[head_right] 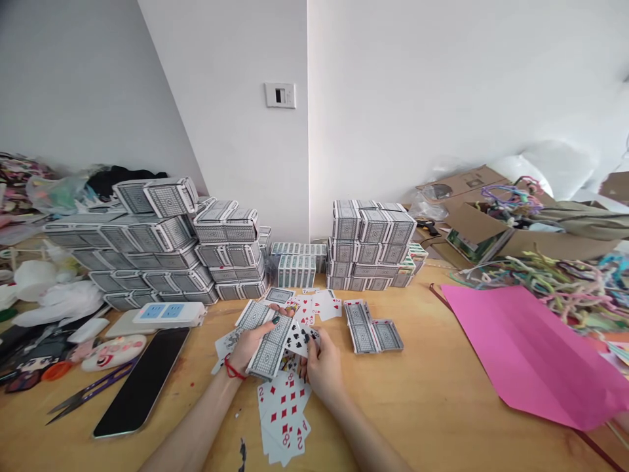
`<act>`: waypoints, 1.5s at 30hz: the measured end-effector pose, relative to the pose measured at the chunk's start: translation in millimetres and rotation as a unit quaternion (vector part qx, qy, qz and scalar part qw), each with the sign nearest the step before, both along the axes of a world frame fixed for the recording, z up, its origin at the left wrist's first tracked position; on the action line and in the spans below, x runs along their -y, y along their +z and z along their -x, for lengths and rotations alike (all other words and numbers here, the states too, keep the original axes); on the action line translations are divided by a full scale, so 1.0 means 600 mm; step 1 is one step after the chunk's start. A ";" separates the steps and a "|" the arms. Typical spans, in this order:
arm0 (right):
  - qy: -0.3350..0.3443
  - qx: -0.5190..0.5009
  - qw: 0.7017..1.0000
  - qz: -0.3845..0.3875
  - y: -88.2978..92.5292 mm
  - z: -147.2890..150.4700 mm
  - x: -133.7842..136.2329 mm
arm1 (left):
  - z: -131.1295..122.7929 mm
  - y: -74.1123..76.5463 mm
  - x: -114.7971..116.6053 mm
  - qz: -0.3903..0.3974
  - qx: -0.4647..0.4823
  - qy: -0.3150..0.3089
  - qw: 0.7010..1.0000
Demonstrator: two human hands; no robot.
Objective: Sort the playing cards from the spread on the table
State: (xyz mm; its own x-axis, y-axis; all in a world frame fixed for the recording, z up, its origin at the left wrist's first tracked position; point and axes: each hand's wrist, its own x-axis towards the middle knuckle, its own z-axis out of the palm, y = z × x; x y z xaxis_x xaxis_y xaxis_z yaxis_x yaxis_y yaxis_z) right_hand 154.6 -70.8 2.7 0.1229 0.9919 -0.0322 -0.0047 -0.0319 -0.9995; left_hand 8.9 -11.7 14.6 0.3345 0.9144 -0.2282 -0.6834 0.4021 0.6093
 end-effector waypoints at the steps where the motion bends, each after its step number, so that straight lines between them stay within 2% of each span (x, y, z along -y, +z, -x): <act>1: 0.005 -0.012 1.000 -0.004 0.003 -0.001 0.000 | 0.000 0.000 0.000 0.007 0.012 -0.010 1.000; 4: 0.018 -0.069 0.997 -0.006 0.014 -0.002 0.000 | 0.005 0.003 -0.002 0.009 0.066 -0.013 0.998; 7: -0.003 -0.102 0.995 0.003 0.020 -0.004 -0.001 | 0.019 0.006 -0.006 0.022 0.123 -0.010 0.992; 9: -0.025 -0.103 0.994 0.009 0.021 -0.006 -0.002 | 0.031 0.006 -0.008 0.036 0.171 -0.028 0.984; 13: -0.038 -0.096 0.994 0.018 0.018 -0.008 -0.005 | 0.044 0.001 -0.011 0.051 0.263 0.000 0.964; 19: -0.030 -0.081 0.996 -0.007 0.008 -0.005 -0.010 | 0.045 0.006 -0.010 0.071 0.312 0.013 0.947; 24: -0.006 -0.051 0.998 -0.035 0.006 -0.002 -0.008 | 0.046 0.020 -0.004 0.064 0.284 0.024 0.956; 29: 0.003 -0.012 0.999 -0.038 0.005 0.000 -0.002 | 0.049 0.020 -0.004 0.063 0.266 0.016 0.962; 33: -0.001 -0.047 0.998 -0.049 0.017 0.001 0.002 | 0.049 0.018 -0.004 0.062 0.245 0.016 0.967; 38: 0.044 -0.097 0.993 -0.040 0.034 0.001 0.008 | 0.034 0.019 -0.004 0.020 0.140 0.035 0.989; 41: 0.060 -0.106 0.992 -0.030 0.034 0.002 0.009 | 0.023 0.019 -0.009 -0.015 0.101 0.065 0.993; 45: 0.061 -0.113 0.992 -0.013 0.030 0.003 0.006 | 0.017 0.017 -0.018 -0.007 0.062 0.047 0.997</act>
